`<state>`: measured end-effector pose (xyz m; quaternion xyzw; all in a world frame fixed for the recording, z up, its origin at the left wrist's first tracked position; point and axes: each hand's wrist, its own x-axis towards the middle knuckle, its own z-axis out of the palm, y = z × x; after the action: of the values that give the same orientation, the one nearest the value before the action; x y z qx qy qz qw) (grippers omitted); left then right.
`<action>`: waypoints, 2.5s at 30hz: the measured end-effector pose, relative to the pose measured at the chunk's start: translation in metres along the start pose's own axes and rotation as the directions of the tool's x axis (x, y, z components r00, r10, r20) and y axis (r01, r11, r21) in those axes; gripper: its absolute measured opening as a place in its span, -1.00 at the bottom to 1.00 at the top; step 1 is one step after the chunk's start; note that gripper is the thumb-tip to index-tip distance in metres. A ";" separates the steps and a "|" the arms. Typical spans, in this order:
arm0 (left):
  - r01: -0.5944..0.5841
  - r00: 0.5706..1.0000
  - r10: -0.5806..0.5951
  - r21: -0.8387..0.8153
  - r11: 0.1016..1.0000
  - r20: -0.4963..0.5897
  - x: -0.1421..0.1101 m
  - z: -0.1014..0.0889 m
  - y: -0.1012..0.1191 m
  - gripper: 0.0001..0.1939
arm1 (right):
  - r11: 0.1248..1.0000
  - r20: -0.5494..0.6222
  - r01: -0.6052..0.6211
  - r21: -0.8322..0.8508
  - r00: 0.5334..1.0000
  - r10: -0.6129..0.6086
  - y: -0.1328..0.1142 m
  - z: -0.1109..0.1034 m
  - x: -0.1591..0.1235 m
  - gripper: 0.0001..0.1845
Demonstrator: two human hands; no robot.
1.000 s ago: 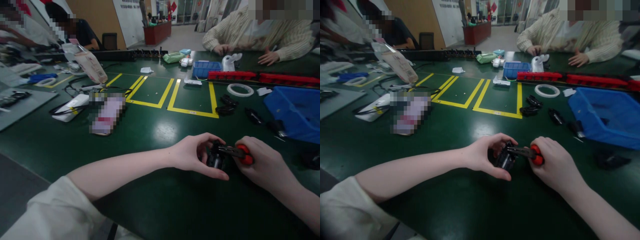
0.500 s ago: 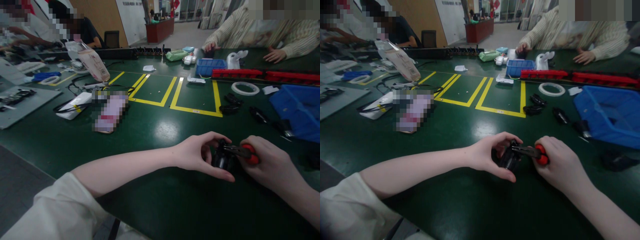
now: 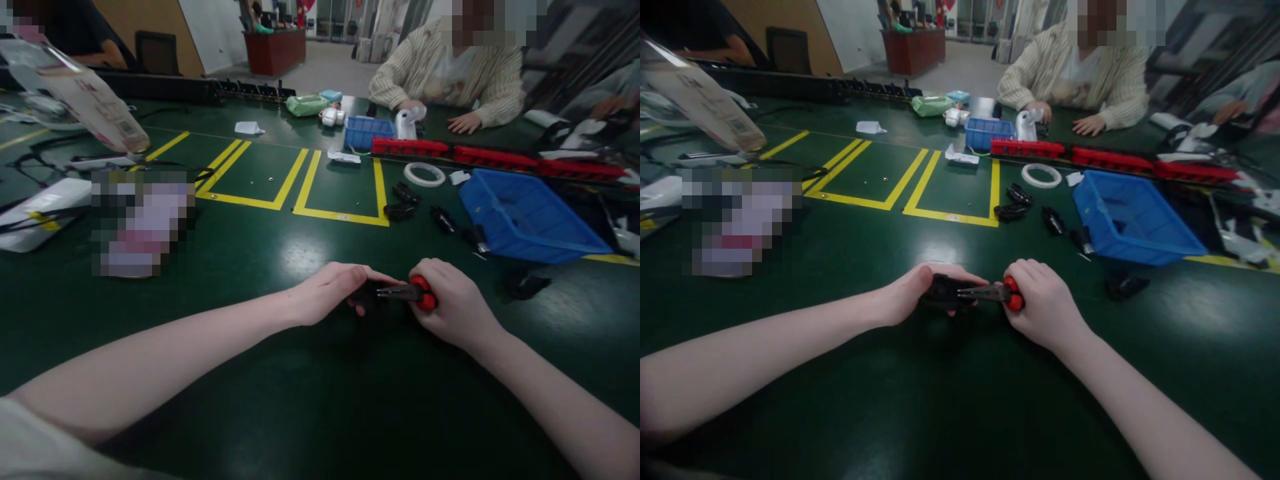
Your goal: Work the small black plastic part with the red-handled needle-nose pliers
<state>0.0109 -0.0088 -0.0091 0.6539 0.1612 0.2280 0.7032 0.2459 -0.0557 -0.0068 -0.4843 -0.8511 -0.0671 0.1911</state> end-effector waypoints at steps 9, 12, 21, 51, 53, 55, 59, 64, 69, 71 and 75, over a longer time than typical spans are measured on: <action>-0.025 0.983 0.033 0.050 0.998 -0.179 0.001 0.003 0.003 -0.35 | 0.999 0.047 -0.038 -0.006 0.998 0.038 0.002 0.000 0.000 -0.90; -0.025 0.989 0.041 0.113 0.993 -0.145 0.001 0.004 0.005 -0.43 | 0.997 0.065 -0.072 -0.007 0.995 0.073 0.004 -0.002 -0.001 -0.88; -0.003 0.974 0.081 0.345 0.938 -0.210 0.001 0.006 0.011 -0.55 | 0.992 0.087 -0.124 -0.001 0.989 0.123 0.010 -0.006 -0.004 -0.88; 0.155 0.983 -0.021 0.777 0.611 -0.180 0.002 -0.004 0.014 -0.59 | 0.977 0.007 -0.147 -0.152 0.989 0.149 0.061 -0.022 -0.052 -0.47; 0.155 0.983 -0.019 0.779 0.607 -0.180 0.001 -0.004 0.012 -0.59 | 0.978 -0.027 -0.147 -0.149 0.989 0.144 0.060 -0.027 -0.052 -0.51; 0.160 0.981 -0.015 0.771 0.616 -0.192 0.001 -0.004 0.011 -0.60 | 0.980 -0.061 -0.156 -0.125 0.987 0.149 0.058 -0.031 -0.055 -0.51; 0.166 0.980 -0.025 0.753 0.637 -0.195 0.001 -0.005 0.011 -0.62 | 0.986 -0.062 -0.146 -0.083 0.988 0.141 0.052 -0.036 -0.058 -0.49; 0.151 0.984 -0.022 0.767 0.624 -0.177 0.002 -0.005 0.012 -0.59 | 0.992 -0.041 -0.097 -0.074 0.995 0.094 0.044 -0.034 -0.055 -0.48; 0.150 0.985 -0.028 0.771 0.619 -0.169 0.003 -0.006 0.011 -0.57 | 0.994 -0.050 -0.092 -0.065 0.995 0.089 0.043 -0.031 -0.054 -0.49; 0.141 0.986 -0.021 0.774 0.617 -0.163 0.002 -0.006 0.010 -0.57 | 0.994 -0.054 -0.087 -0.060 0.995 0.084 0.043 -0.032 -0.054 -0.49; 0.128 0.987 -0.001 0.776 0.618 -0.161 0.003 -0.006 0.010 -0.56 | 0.993 -0.026 -0.089 -0.080 0.996 0.087 0.043 -0.033 -0.054 -0.56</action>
<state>0.0088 -0.0017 0.0005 0.8702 0.3184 0.1562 0.3420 0.3154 -0.0859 -0.0008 -0.5279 -0.8233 -0.0984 0.1837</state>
